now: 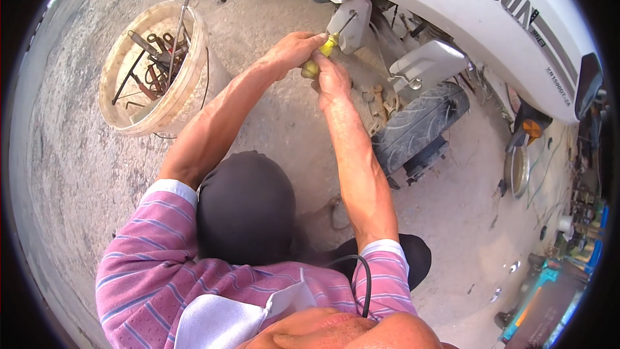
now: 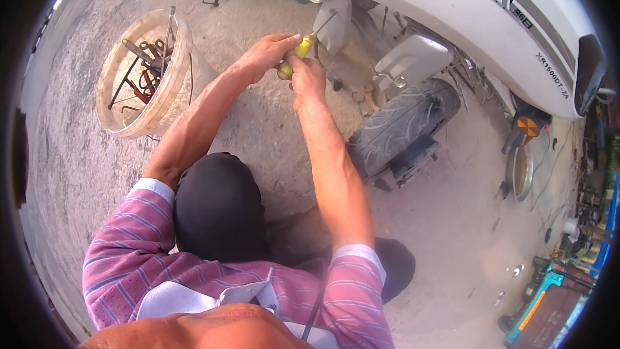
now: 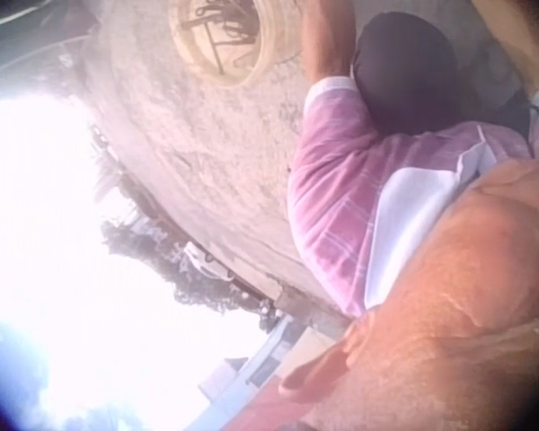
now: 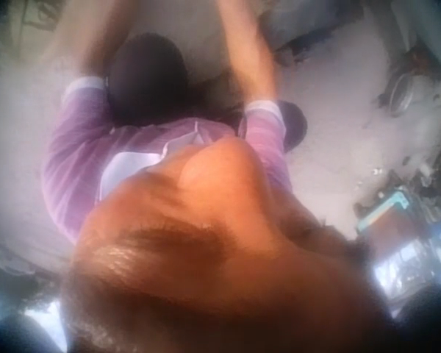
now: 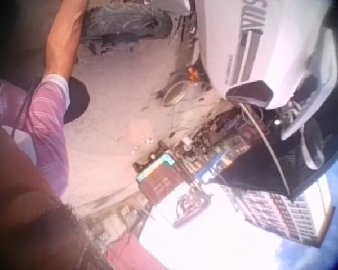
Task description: The person removes the rear wheel and motor assembly from a white electric scooter by unscrewing fasteners with a screwdriver and prying components apart by hand.
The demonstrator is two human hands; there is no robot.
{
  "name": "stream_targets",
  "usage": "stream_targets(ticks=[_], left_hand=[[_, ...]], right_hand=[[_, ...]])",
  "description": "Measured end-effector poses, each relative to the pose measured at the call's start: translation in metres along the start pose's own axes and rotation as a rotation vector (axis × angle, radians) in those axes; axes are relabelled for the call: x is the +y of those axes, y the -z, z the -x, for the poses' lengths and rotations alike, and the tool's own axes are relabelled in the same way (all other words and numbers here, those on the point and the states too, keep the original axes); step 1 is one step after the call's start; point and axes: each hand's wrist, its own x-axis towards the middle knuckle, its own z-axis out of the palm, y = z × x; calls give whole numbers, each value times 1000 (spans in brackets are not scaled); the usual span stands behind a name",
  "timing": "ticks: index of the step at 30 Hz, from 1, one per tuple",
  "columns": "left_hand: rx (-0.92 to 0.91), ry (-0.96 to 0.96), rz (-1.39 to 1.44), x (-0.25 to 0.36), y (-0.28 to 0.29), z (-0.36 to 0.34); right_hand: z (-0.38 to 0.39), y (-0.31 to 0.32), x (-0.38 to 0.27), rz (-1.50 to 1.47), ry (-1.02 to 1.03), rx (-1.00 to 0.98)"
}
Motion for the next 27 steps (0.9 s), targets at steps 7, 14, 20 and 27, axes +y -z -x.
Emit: stream_targets(ticks=[7, 14, 20, 27], left_hand=[[330, -733, -506, -44, -18, 68], [422, -835, -707, -26, -10, 65], [435, -870, -672, -20, -19, 64], [271, -183, 338, -32, -4, 46]], right_hand=[[-16, 0, -6, -207, 2, -71], [-14, -1, -27, -76, -51, -36], [-16, 1, -29, 19, -11, -30], [-8, -11, -29, -80, -113, -3]])
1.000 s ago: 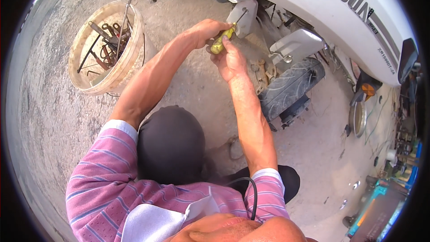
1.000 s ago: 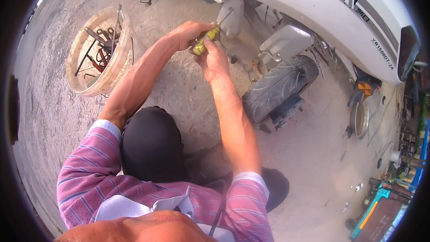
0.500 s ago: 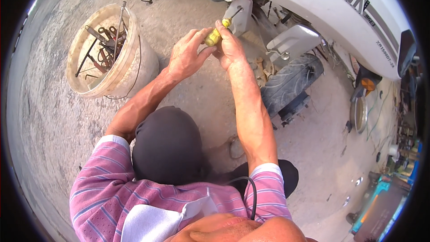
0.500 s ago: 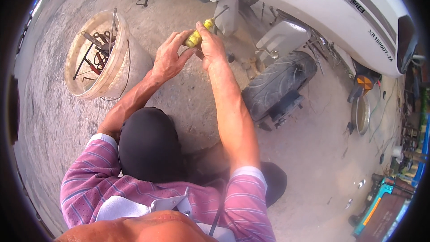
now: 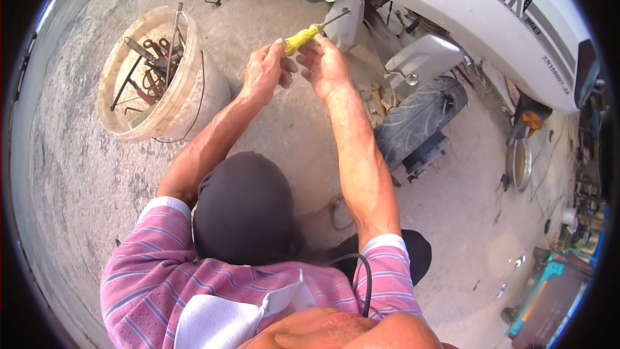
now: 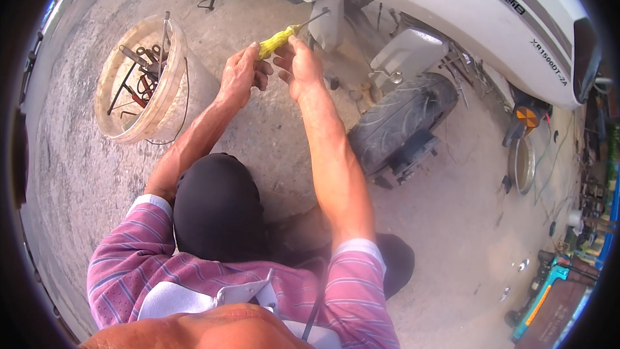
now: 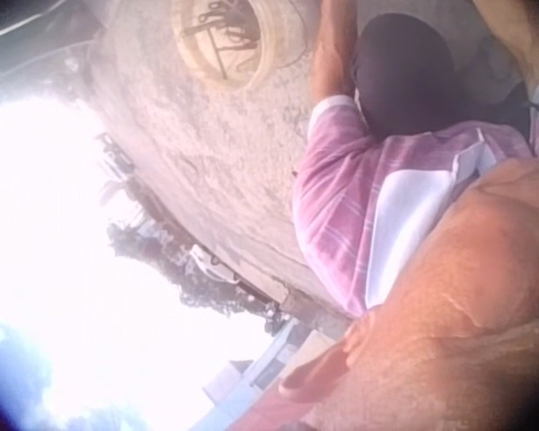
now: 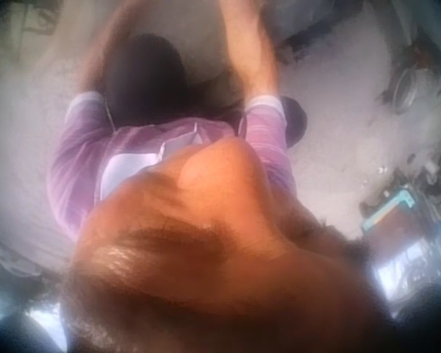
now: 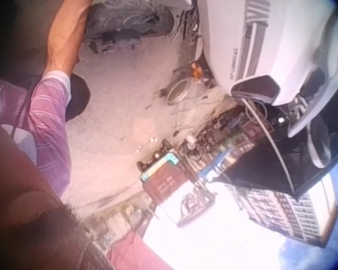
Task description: The person removes the rear wheel and motor assembly from a white electric scooter by unscrewing fasteners with a screwdriver and prying components apart by hand.
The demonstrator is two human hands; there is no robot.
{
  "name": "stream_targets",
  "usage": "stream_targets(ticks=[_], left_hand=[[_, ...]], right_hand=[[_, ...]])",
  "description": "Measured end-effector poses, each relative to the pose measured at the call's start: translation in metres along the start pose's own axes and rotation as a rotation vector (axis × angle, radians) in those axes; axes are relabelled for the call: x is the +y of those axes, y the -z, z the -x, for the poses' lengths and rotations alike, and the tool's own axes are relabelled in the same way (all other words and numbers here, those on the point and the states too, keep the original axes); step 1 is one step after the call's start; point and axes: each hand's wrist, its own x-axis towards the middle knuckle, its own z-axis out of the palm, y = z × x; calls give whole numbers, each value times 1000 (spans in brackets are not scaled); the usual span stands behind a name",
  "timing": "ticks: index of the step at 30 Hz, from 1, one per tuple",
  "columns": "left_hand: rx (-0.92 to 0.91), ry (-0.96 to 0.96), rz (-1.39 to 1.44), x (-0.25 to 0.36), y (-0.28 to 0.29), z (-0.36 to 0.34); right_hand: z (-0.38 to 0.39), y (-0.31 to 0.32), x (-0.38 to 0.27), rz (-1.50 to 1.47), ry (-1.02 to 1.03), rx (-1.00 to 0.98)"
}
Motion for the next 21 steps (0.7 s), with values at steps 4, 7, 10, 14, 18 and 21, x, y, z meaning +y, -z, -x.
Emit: stream_targets(ticks=[4, 7, 10, 14, 18, 21], left_hand=[[-102, 358, 301, -8, 9, -9], [-132, 323, 195, -4, 6, -4], [-137, 343, 190, -5, 10, -5], [-320, 406, 321, -6, 17, -5], [-88, -25, -86, -6, -5, 9], [-102, -277, -364, 0, -15, 14]], right_hand=[[-3, 2, 4, 37, 21, 18], [-9, 11, 6, 37, 15, -14], [-11, 9, 8, -50, 1, 3], [-22, 12, 14, -95, 67, -100], [-13, 1, 12, 92, 123, 143], [-26, 9, 13, 11, 181, 65]])
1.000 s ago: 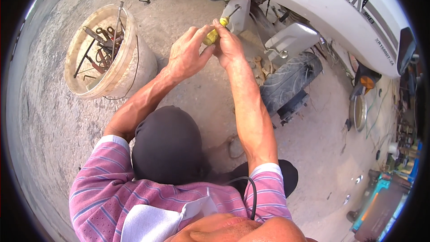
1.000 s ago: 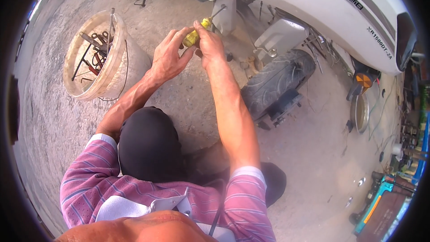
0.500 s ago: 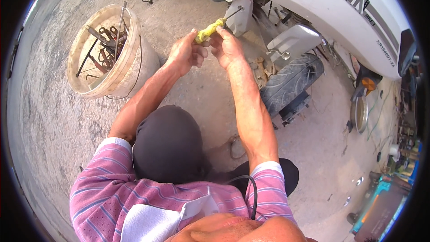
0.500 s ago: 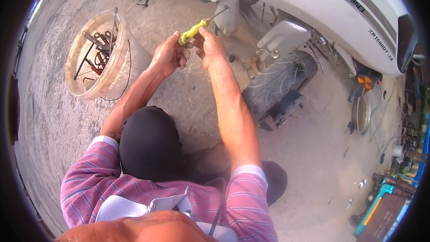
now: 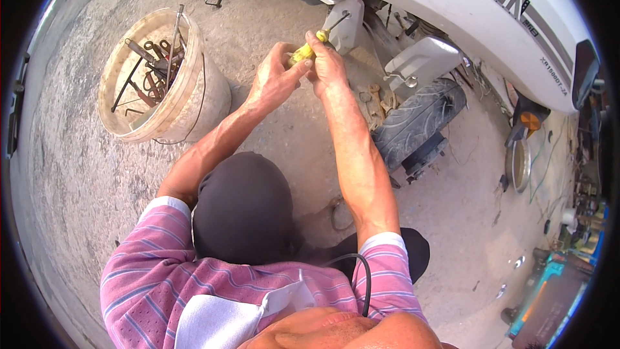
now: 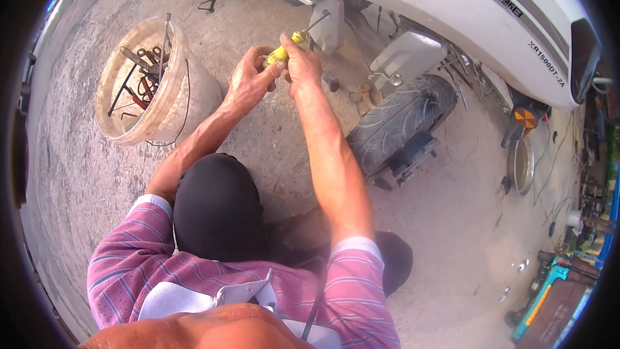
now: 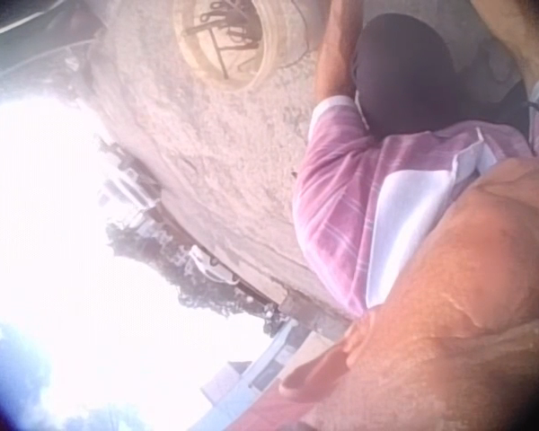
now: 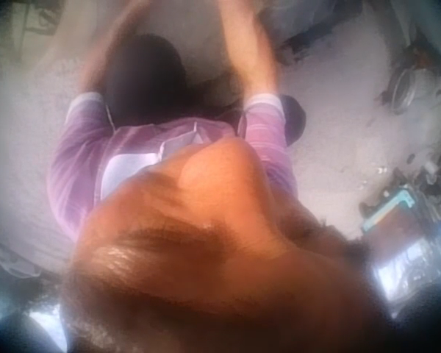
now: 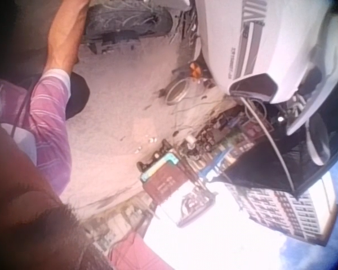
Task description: The person removes the rear wheel and motor assembly from a white electric scooter by unscrewing fasteners with a screwdriver and prying components apart by hand.
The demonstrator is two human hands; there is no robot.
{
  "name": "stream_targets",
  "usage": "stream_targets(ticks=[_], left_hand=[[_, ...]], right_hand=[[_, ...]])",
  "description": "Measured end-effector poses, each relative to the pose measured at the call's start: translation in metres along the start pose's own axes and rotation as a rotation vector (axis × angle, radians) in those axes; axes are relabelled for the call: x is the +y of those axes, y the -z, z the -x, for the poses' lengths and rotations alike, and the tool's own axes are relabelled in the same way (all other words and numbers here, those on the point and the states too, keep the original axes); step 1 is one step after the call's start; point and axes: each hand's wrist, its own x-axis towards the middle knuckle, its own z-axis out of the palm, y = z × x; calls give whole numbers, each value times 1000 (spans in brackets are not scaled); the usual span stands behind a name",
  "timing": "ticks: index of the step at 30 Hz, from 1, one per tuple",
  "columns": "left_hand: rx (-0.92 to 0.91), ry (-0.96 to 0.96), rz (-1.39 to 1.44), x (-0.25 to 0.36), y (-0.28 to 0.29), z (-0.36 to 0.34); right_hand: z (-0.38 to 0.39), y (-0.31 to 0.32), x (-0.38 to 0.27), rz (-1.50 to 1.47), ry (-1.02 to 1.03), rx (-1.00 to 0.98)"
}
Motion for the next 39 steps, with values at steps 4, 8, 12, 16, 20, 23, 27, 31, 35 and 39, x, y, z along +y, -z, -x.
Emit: stream_targets(ticks=[4, 8, 12, 16, 20, 23, 27, 31, 35, 39], left_hand=[[26, 452, 671, -10, 21, -14], [-94, 556, 897, -19, 22, -19], [86, 220, 396, -12, 8, -9], [186, -152, -292, -19, 7, -8], [-50, 518, 537, -11, 20, -20], [-93, 552, 584, -12, 20, -20], [147, -6, -158, -17, 1, -11], [217, -336, -403, -20, 5, -13], [-38, 492, 588, -6, 12, -26], [-89, 486, 577, -13, 15, -24]], right_hand=[[15, -12, -11, -37, -94, 7], [2, 4, -3, -140, -88, -181], [-5, 8, 3, -21, -49, -59], [-5, 3, -2, -17, -35, -1], [9, -8, -10, -75, -87, 53], [-3, 4, 0, -270, -106, -157], [-8, 9, 5, -87, 18, -125], [8, -11, -7, -5, -11, 8], [4, -1, -7, -197, -66, -80], [2, 2, -1, -95, 17, -143]])
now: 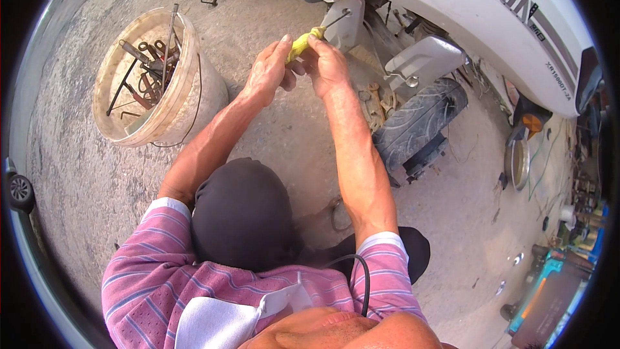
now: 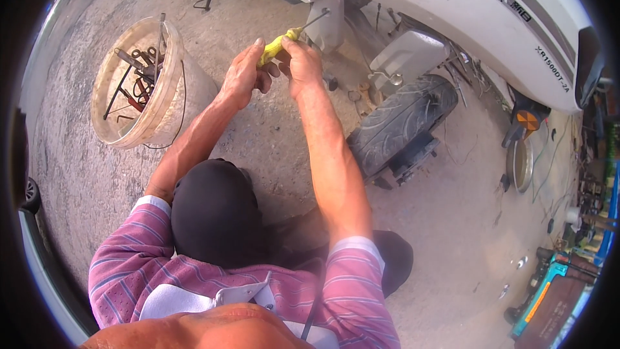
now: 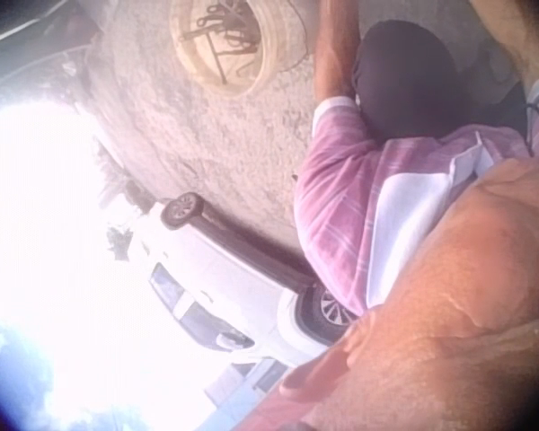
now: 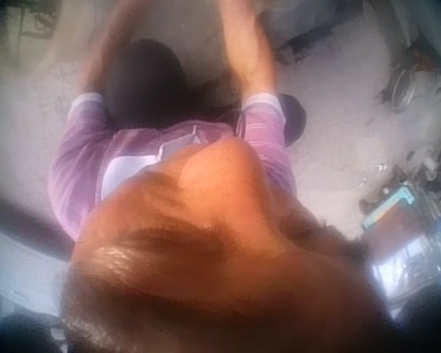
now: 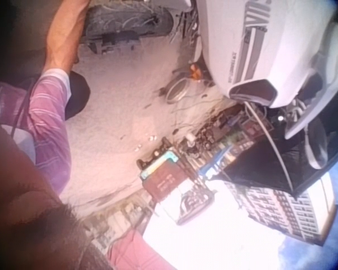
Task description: The person removes the rear wheel and motor assembly from a white electric scooter by unscrewing fasteners with a screwdriver and prying components apart by hand.
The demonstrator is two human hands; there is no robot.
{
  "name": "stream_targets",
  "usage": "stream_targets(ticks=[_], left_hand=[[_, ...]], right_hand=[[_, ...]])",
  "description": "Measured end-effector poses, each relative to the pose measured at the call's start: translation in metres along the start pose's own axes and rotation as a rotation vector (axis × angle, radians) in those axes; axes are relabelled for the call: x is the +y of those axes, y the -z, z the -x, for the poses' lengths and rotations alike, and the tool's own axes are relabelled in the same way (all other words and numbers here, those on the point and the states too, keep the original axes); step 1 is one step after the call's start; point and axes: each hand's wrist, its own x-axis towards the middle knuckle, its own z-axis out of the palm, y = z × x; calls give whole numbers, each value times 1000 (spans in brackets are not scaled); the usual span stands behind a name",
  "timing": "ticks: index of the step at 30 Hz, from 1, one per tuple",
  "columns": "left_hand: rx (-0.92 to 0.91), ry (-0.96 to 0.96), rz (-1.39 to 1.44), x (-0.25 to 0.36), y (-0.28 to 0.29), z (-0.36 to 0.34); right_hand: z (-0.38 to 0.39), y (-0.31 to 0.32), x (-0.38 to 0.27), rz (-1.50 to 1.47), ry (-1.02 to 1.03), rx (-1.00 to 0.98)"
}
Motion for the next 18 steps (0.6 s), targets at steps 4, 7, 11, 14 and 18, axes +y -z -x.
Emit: stream_targets(ticks=[4, 7, 11, 14, 18], left_hand=[[314, -801, -891, -18, -2, -1], [241, -671, -921, -5, -11, 6], [11, -9, 60, 7, -8, 4], [-72, 5, 91, -1, -4, 1], [219, -679, -795, -14, -14, 1]], right_hand=[[1, -11, 1, 46, 40, 116], [-1, -1, -1, 107, 1, 160], [2, -2, -4, -47, -22, 76], [2, 0, -5, 44, 26, 54], [2, -1, -10, 152, 20, 163]])
